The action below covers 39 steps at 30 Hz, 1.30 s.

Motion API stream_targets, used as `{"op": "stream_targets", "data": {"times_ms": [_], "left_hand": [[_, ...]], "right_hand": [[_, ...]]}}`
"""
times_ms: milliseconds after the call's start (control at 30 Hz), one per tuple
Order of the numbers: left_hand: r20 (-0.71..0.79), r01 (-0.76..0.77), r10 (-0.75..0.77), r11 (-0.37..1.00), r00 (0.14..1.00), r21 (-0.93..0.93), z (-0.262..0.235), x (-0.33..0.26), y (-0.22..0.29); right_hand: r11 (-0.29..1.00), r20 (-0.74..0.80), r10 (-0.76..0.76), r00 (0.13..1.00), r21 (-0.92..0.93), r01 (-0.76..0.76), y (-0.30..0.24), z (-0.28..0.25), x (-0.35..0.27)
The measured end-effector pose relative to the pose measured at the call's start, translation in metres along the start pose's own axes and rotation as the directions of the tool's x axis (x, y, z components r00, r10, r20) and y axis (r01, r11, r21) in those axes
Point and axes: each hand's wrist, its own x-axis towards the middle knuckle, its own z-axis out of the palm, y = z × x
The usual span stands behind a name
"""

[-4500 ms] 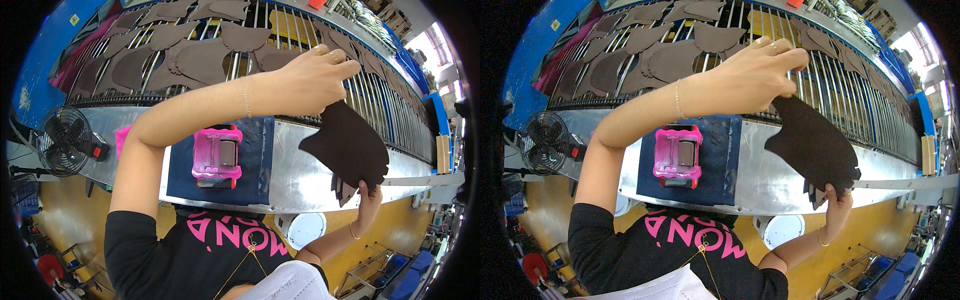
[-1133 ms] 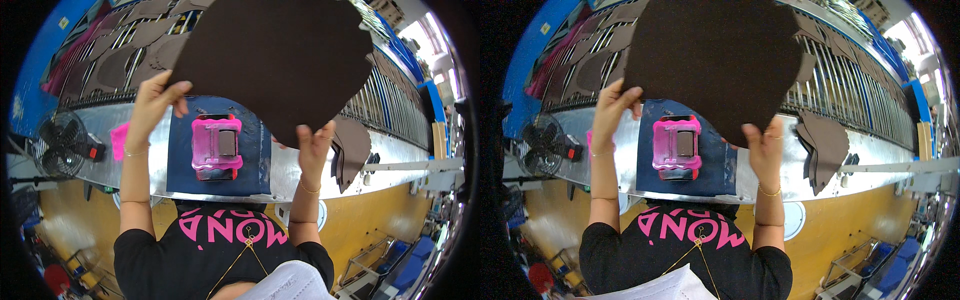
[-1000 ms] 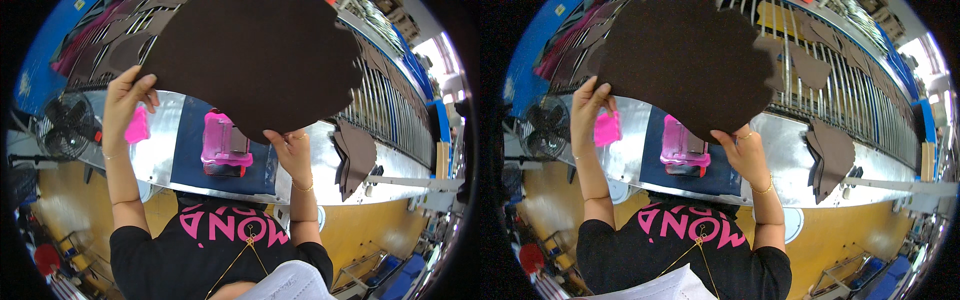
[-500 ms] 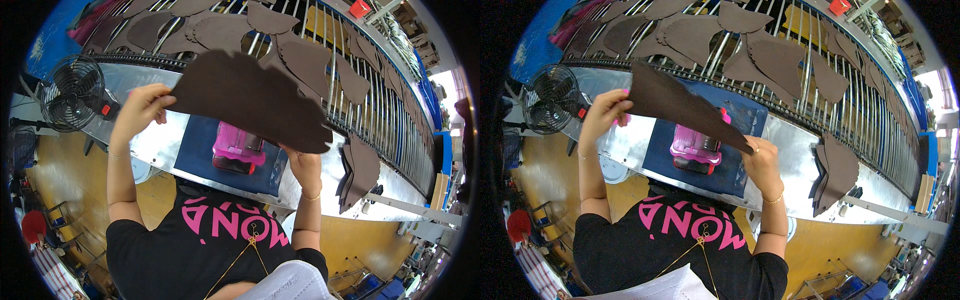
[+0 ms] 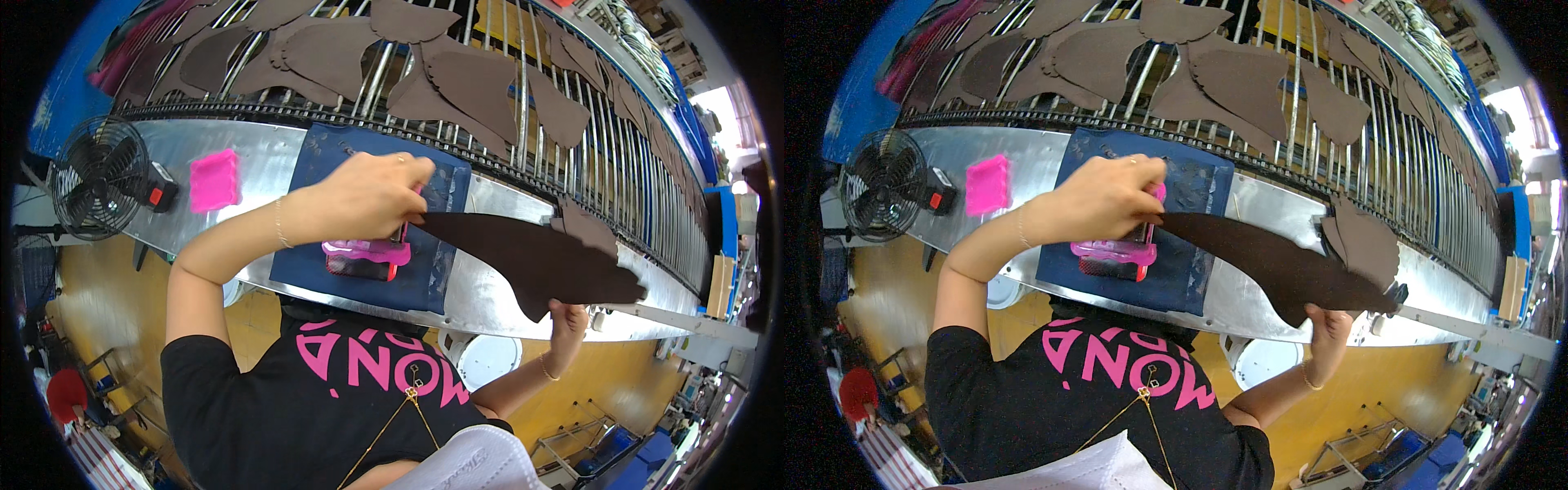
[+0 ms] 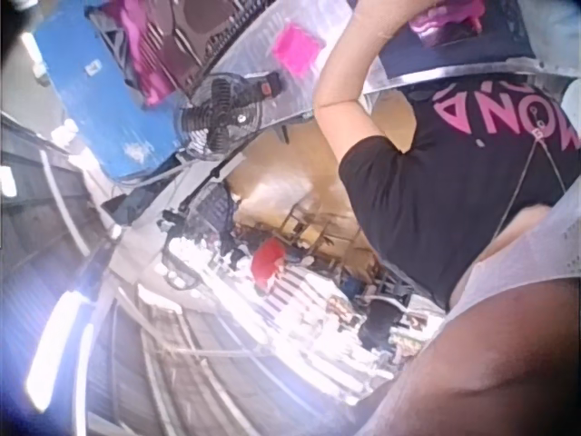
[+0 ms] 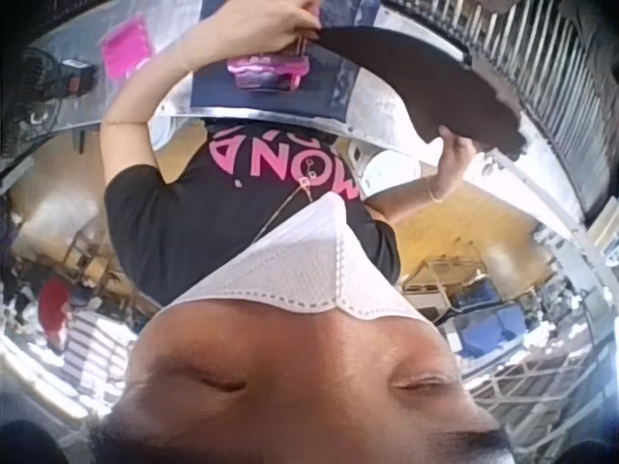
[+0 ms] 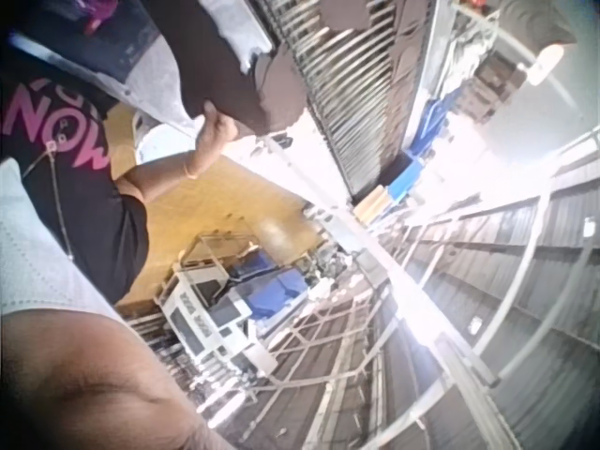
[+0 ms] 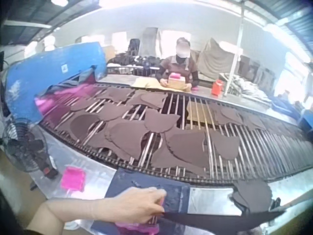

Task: The person repeatedly picks up brown fabric pieces from a conveyor belt and places them onto a metal rack. The person handles the pieces one at a time, arranging them in a row along the rack throughout the clip.

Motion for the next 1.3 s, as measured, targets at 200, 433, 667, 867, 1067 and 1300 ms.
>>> {"op": "stream_targets", "data": {"times_ms": [200,433,667,867,1067,1300], "left_hand": [[-0.149,-0.082,0.079,0.996,0.986,-0.015,-0.014,0.036,0.017],[-0.204,0.132,-0.150,0.986,0.967,-0.101,-0.036,0.025,0.002],[-0.241,0.333,-0.367,0.927,0.899,-0.171,-0.046,-0.007,-0.007],[-0.215,0.445,-0.490,0.866,0.845,-0.226,-0.048,-0.030,-0.014],[-0.213,0.463,-0.521,0.845,0.827,-0.269,-0.038,-0.034,-0.019],[-0.229,0.388,-0.471,0.861,0.852,-0.328,-0.033,-0.027,-0.023]], "right_hand": [[0.922,-0.307,0.141,0.941,0.386,-0.012,0.020,-0.038,0.011],[0.534,-0.176,0.235,0.956,0.845,0.025,0.061,0.031,0.133],[0.342,-0.199,0.385,0.901,0.938,0.061,0.142,0.119,0.285],[0.349,-0.219,0.513,0.830,0.937,0.031,0.165,0.138,0.309],[0.523,-0.190,0.527,0.828,0.841,-0.140,0.120,0.121,0.256],[0.948,-0.644,0.293,0.707,0.292,-0.127,0.107,0.012,0.129]]}}
